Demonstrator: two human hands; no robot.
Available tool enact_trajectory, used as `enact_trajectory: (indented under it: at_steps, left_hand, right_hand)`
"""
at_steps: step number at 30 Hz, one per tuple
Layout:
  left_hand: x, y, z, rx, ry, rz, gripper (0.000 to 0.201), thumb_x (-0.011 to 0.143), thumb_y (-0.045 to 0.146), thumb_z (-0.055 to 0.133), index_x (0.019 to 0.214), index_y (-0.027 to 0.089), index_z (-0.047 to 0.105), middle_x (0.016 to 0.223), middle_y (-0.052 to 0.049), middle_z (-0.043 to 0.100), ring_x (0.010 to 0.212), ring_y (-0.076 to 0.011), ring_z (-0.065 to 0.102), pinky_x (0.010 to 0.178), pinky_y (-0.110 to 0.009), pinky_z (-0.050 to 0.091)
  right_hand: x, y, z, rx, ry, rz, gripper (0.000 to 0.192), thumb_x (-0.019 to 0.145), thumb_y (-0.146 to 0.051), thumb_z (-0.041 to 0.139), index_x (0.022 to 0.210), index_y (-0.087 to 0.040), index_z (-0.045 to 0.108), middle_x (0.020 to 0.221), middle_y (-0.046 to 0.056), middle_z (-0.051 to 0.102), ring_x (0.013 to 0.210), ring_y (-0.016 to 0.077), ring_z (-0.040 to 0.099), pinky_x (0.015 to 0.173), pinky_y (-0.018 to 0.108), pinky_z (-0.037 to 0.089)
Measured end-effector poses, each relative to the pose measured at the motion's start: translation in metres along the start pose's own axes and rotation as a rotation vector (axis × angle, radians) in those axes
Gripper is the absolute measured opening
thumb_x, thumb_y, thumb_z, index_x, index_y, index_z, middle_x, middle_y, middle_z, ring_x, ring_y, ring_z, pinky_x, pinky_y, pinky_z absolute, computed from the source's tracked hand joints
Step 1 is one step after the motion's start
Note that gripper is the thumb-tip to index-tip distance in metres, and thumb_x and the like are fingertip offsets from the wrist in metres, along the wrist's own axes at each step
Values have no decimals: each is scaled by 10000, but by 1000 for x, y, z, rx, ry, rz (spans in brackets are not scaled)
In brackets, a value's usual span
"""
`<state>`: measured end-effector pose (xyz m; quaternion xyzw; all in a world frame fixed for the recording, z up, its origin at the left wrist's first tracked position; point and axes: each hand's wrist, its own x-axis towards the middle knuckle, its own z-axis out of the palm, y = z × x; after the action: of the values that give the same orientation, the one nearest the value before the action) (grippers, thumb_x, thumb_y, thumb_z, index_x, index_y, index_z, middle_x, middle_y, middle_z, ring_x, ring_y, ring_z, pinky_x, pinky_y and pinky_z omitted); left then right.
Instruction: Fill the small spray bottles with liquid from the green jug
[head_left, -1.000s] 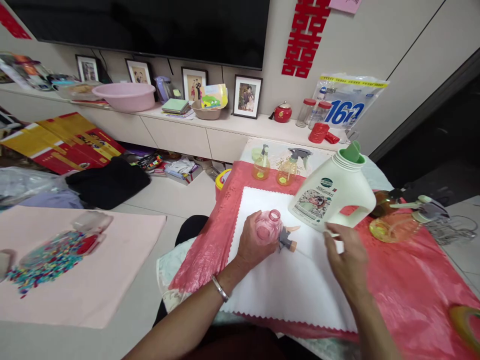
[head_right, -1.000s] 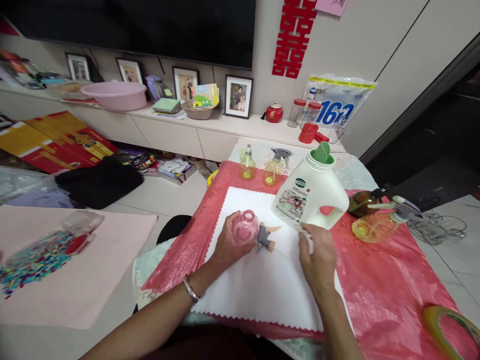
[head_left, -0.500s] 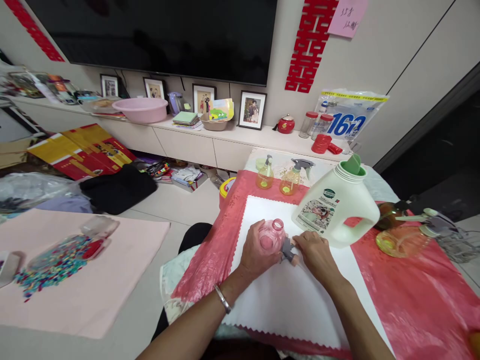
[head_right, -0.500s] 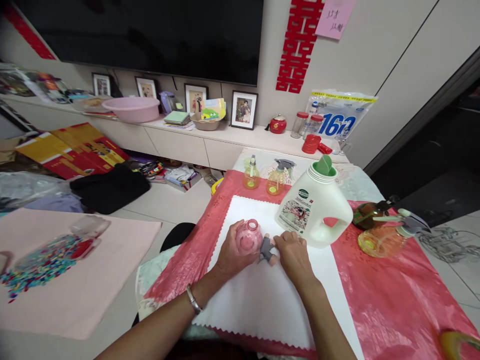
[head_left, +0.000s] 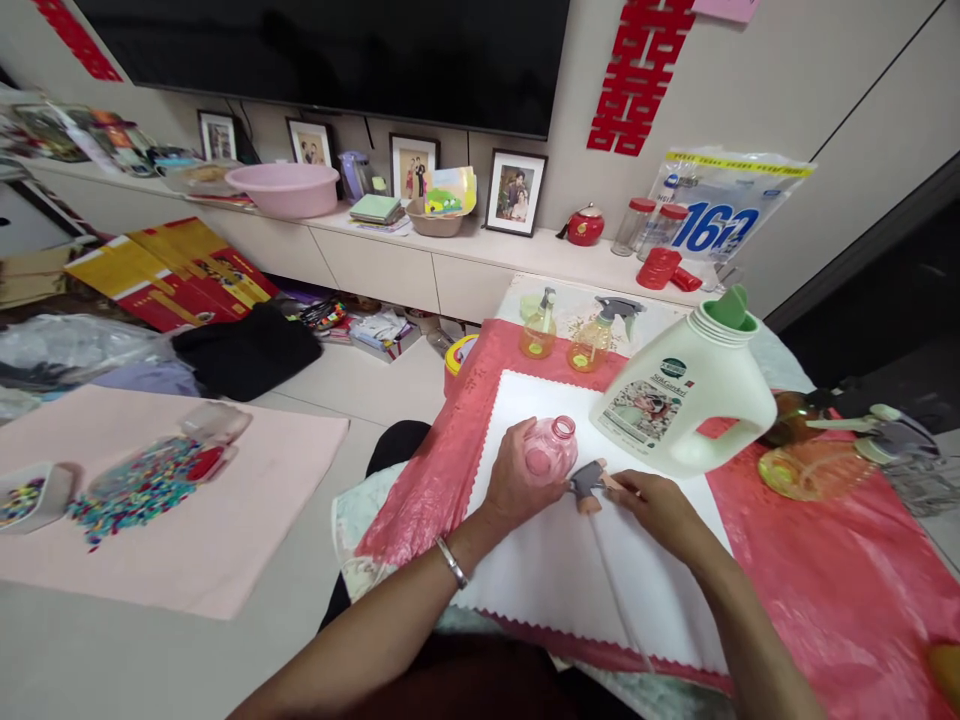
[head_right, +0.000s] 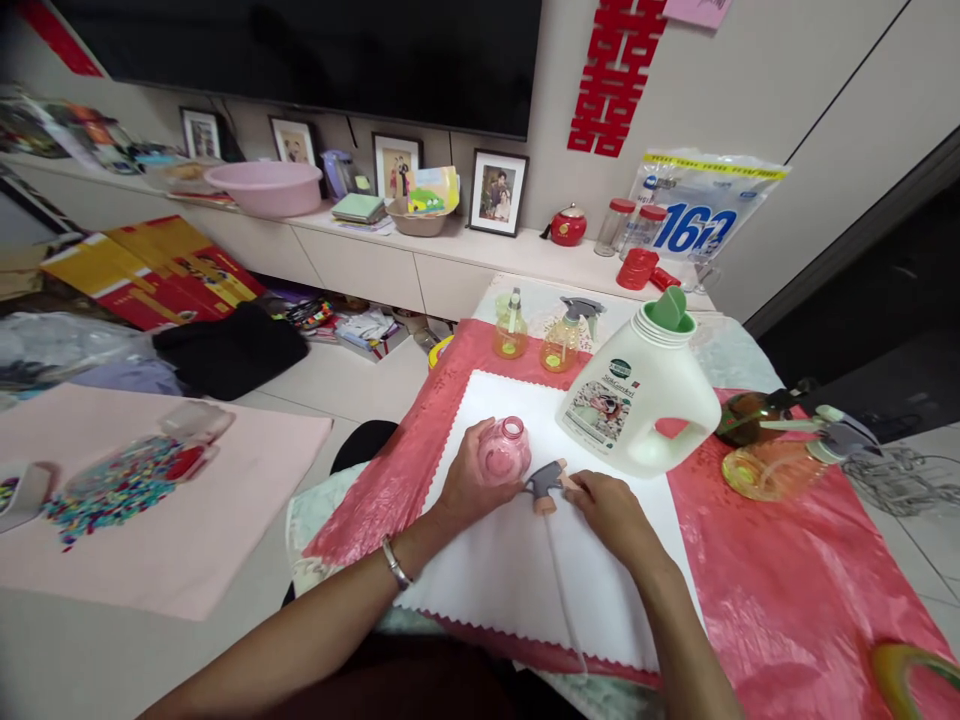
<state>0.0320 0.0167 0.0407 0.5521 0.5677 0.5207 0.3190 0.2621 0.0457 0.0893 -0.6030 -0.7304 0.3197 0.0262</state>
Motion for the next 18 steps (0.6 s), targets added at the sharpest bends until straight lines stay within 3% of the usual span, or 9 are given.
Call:
enact_trajectory:
  at_steps: [4,7,14,18]
  left_hand:
    - [0,1,-1,2,2,19,972,540,260,901,1378,214,410,1361,-147,556,1276,-353,567,1087,-529,480]
    - [0,2,-1,-3,-3,11,976,539,269,906,1377,221,409,1353,-141,557,1276,-355,564,1081,-534,483]
    - [1,0,-1,-15,-26,-10,1002,520,230,902,1383,205,394,1366,-144,532,1304,-359,531,1128,-540,438]
    - [1,0,-1,2,-18,-32,1006,505,227,911,1370,215,397,1361,-135,540,1300,-363,532,1131,-563,432]
  right_hand:
    - [5,4,1,177,21,14,498,839,-628,490,738,-167,647,765,56,613,733,176,519,656,257,326]
    - [4,3,3,332,72,58,576,708,-720,551,696,-148,613,690,56,566,657,152,470,603,245,325]
    - [-23,-3,-18,705,199,127,603,603,-694,700,761,-124,582,709,67,570,561,115,474,508,223,380]
    - [-42,-22,-41,1081,470,55,543,539,-514,869,828,-122,629,717,71,594,562,122,514,505,212,413]
